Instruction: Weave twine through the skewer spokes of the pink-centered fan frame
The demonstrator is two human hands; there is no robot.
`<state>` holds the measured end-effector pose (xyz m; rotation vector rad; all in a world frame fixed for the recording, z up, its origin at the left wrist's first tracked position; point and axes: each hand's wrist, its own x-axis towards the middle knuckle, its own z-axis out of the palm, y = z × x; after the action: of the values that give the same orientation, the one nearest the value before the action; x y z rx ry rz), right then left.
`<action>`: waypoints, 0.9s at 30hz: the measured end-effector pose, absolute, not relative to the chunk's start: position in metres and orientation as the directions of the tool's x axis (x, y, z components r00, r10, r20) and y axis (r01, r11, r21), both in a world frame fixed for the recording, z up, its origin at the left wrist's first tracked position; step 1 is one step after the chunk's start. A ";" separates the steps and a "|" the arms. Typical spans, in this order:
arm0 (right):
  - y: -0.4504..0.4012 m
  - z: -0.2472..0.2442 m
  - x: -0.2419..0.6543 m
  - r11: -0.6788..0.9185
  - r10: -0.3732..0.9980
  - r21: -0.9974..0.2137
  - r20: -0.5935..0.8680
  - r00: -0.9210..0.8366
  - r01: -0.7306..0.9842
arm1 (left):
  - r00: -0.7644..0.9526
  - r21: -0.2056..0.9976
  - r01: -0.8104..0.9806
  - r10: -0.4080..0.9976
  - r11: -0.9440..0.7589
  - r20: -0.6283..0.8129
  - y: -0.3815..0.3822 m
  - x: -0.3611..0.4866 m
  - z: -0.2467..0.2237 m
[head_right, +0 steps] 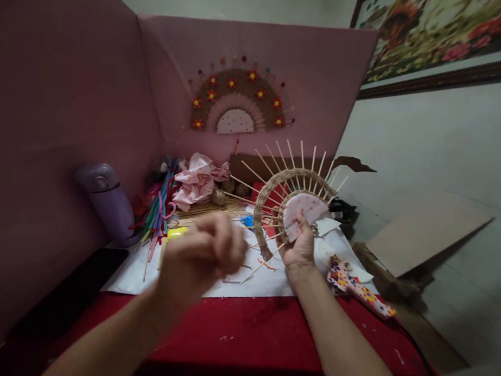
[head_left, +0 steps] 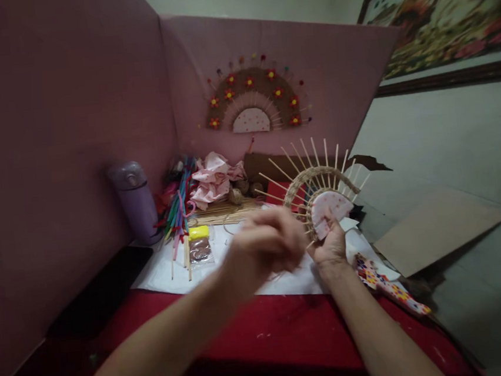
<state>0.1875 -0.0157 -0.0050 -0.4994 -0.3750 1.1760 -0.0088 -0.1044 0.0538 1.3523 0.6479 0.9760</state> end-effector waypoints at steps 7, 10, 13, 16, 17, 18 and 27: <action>-0.019 -0.003 0.177 0.254 0.953 -0.508 -0.013 0.303 -0.823 | 0.303 0.980 -0.105 0.933 -0.169 0.193 -0.005 -0.050 0.023; -0.023 -0.002 0.166 0.223 0.959 -0.514 -0.038 0.282 -0.828 | 0.371 0.980 0.059 0.916 -0.190 0.155 0.006 -0.029 0.001; -0.026 -0.002 0.155 0.216 0.955 -0.536 -0.060 0.292 -0.816 | 0.486 0.963 -0.005 0.841 -0.268 0.237 0.010 -0.007 0.000; -0.027 -0.006 0.148 0.207 0.958 -0.547 -0.055 0.281 -0.811 | 0.473 0.952 -0.101 0.828 -0.289 0.301 0.012 0.002 0.006; -0.026 -0.007 0.147 0.201 0.958 -0.551 -0.064 0.281 -0.810 | 0.457 0.952 -0.115 0.836 -0.282 0.303 0.013 0.002 0.005; -0.026 -0.008 0.147 0.197 0.956 -0.554 -0.074 0.283 -0.809 | 0.440 0.954 -0.122 0.847 -0.273 0.299 0.013 0.002 0.002; -0.020 -0.018 0.146 0.188 0.960 -0.565 -0.066 0.272 -0.803 | 0.512 0.973 -0.090 0.828 -0.212 0.228 0.005 -0.001 -0.046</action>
<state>0.1463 -0.0204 -0.0181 -0.5574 -0.3348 1.2730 -0.0011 0.0049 -0.0461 1.5608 0.6553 0.9614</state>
